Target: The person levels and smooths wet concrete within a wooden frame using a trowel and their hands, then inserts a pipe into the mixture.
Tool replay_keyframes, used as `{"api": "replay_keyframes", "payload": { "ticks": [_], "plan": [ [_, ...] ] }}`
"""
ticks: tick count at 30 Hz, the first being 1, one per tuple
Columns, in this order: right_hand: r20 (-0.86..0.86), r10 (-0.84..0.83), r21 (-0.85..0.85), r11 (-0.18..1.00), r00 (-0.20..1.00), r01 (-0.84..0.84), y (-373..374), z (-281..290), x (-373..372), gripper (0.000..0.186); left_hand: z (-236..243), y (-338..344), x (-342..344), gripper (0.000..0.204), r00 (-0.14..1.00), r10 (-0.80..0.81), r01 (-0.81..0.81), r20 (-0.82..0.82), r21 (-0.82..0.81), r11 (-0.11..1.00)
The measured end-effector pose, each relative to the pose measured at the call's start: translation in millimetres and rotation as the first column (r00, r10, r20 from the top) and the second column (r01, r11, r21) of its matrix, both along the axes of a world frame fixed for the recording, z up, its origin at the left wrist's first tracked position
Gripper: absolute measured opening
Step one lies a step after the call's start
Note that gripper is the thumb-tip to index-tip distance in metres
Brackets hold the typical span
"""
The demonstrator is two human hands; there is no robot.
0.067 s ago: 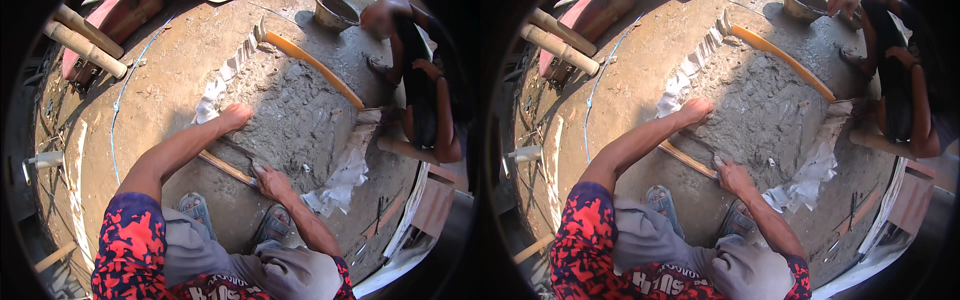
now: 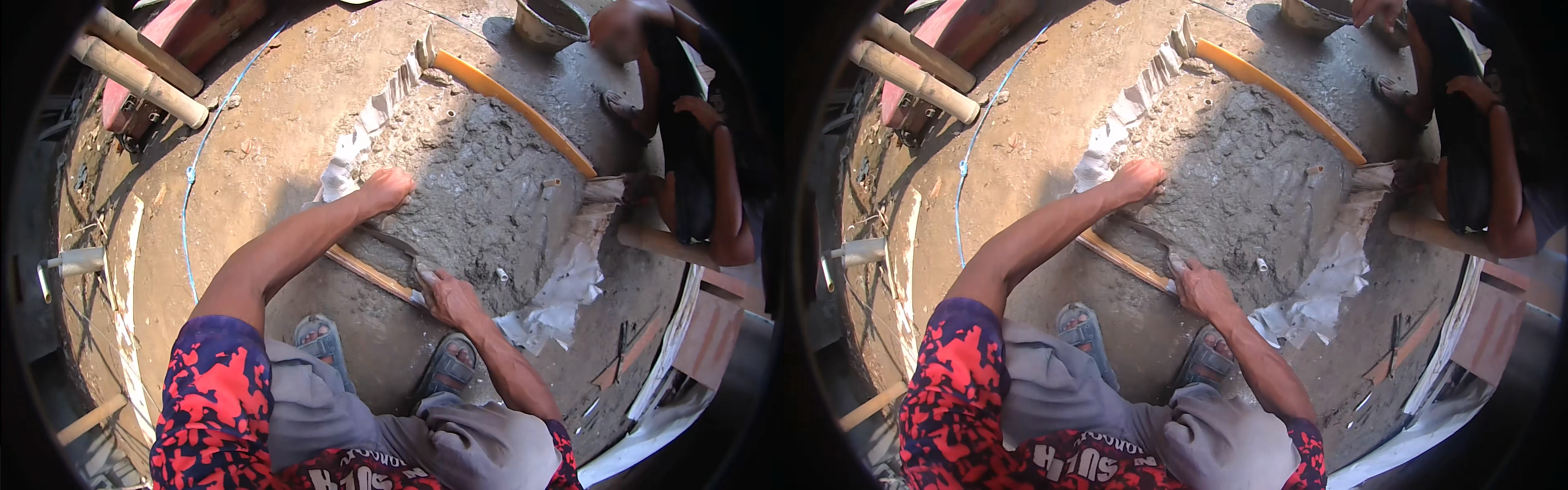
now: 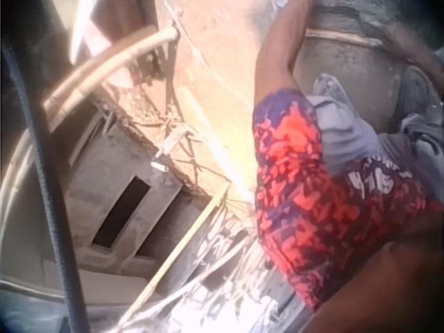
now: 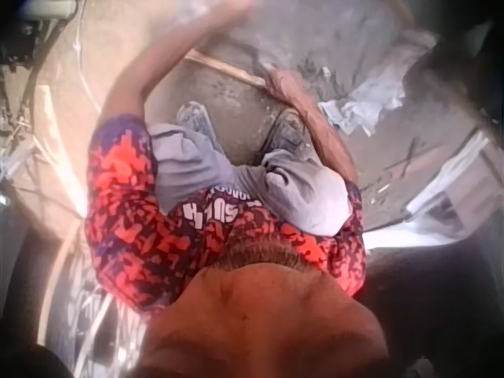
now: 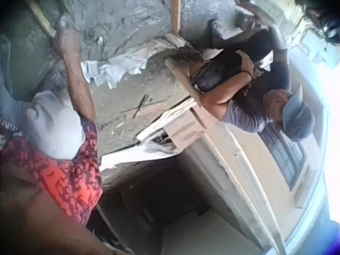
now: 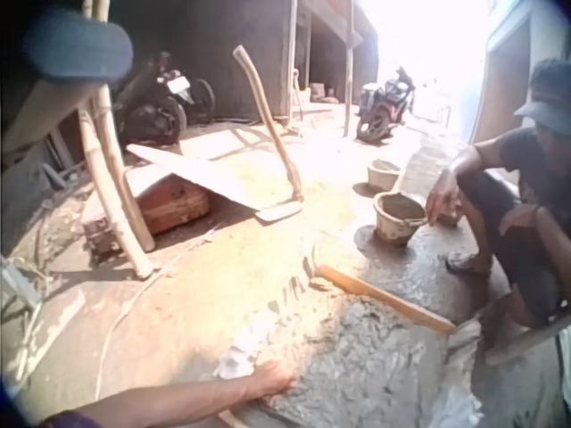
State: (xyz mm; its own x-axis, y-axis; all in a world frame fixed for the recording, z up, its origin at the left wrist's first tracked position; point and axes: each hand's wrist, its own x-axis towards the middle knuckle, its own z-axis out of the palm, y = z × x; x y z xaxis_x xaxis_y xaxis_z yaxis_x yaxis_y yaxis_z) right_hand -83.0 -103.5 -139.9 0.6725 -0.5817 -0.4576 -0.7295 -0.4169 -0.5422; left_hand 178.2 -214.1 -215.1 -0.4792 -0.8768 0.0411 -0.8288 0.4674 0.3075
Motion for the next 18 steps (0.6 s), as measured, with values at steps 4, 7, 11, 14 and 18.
{"api": "replay_keyframes", "payload": {
  "ticks": [4, 7, 11, 14, 18],
  "plan": [
    [-0.015, 0.032, 0.008, 0.999, 0.999, -0.032, 10.7, -12.5, -12.4, 0.05, 0.1, 3.8, -0.1, 0.016, 0.998, 0.032, -0.028, -0.056, 0.073, 0.997],
    [0.043, -0.014, 0.0, 1.0, 0.999, 0.014, 12.6, -3.9, -24.0, 0.051, 3.0, 7.6, -0.7, 0.017, 0.999, 0.017, -0.02, 0.032, 0.11, 0.994],
    [-0.062, -0.004, 0.021, 1.0, 0.998, 0.005, 11.3, 9.3, -48.0, 0.052, 5.0, 1.6, -4.3, 0.016, 1.0, 0.026, -0.027, 0.008, 0.09, 0.996],
    [-0.045, -0.031, -0.009, 0.999, 0.998, 0.031, 18.7, 8.0, -72.1, 0.051, -0.8, 5.2, -0.7, 0.016, 0.997, -0.007, 0.01, -0.082, 0.028, 1.0],
    [-0.142, -0.045, 0.0, 0.999, 0.989, 0.045, 22.1, 19.6, -105.2, 0.051, 11.3, 3.3, -1.9, 0.013, 0.998, 0.032, -0.027, -0.047, 0.107, 0.994]
  ]
}}
